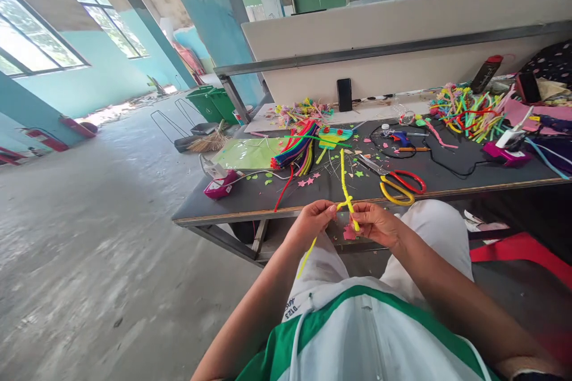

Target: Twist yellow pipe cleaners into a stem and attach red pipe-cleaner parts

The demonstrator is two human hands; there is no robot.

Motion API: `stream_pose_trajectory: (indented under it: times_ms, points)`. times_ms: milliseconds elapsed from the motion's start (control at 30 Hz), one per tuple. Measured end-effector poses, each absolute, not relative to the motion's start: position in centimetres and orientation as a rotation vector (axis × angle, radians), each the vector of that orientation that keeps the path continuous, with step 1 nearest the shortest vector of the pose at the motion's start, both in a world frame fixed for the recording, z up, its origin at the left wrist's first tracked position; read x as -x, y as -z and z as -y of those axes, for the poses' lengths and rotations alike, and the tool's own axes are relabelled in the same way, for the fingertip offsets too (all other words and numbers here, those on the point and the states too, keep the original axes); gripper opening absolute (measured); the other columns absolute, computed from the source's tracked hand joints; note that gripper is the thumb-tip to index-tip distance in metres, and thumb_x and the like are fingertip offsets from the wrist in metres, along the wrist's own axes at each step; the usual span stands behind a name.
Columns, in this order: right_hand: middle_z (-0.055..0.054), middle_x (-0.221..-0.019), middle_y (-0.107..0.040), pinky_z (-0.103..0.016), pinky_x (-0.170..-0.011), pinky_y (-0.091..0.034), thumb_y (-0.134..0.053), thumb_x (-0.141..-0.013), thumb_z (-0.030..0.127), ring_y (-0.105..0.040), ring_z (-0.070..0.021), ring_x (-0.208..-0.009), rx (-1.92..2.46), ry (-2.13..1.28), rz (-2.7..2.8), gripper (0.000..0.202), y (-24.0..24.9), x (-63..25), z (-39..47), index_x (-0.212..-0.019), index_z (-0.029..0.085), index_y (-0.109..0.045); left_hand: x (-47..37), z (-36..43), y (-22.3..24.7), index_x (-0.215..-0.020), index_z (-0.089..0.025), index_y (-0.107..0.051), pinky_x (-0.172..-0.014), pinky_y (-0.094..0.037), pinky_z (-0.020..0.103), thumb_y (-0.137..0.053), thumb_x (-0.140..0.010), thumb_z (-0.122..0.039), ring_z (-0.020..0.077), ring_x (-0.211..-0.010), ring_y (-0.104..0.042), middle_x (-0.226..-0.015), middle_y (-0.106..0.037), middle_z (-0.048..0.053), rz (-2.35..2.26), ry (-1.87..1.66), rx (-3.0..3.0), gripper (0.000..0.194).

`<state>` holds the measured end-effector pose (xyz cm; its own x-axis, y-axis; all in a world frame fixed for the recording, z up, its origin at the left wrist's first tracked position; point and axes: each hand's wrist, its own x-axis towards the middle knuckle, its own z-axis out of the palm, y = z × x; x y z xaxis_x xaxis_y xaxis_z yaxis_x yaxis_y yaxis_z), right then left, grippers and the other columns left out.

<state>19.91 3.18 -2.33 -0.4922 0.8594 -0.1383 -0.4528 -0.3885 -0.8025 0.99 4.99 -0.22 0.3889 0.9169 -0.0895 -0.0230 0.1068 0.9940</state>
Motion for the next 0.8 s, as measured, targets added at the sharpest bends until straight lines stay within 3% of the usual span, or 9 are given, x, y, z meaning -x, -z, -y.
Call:
stream_pose_trajectory:
  times_ms: [233,467,800]
  points:
    - [0.0,-0.073,-0.06,-0.022,-0.059,-0.039,-0.076,-0.07,0.025,-0.052,-0.0086,-0.064,0.834,-1.66,0.977,0.016,2.1,-20.8,-3.4,-0.081,0.017,-0.068,0.4,-3.6,0.2,-0.077,-0.013,-0.065,-0.046,-0.022,0.019,-0.065,-0.077,-0.04,0.0043,-0.048,-0.033,-0.056,-0.046,-0.004,-1.006,-0.889,-1.406,0.026]
    - [0.0,-0.076,-0.061,-0.025,-0.063,-0.039,-0.072,-0.072,0.031,-0.051,-0.0107,-0.066,0.929,-1.428,1.138,0.022,2.7,-20.7,-3.3,-0.09,0.02,-0.07,-0.1,-3.2,0.3,-0.078,-0.016,-0.07,-0.065,-0.04,0.023,-0.059,-0.079,-0.028,0.0135,-0.069,-0.056,-0.073,-0.066,0.003,-1.213,-1.019,-1.837,0.015]
    - [-0.001,-0.073,-0.061,-0.026,-0.06,-0.042,-0.067,-0.074,0.042,-0.052,-0.0151,-0.067,1.147,-1.187,1.368,0.024,3.2,-20.6,-3.3,-0.084,0.021,-0.066,-0.6,-2.6,0.8,-0.079,-0.021,-0.072,-0.065,-0.042,0.023,-0.059,-0.08,-0.029,0.015,-0.066,-0.059,-0.068,-0.067,0.001,-1.247,-0.996,-1.992,0.015]
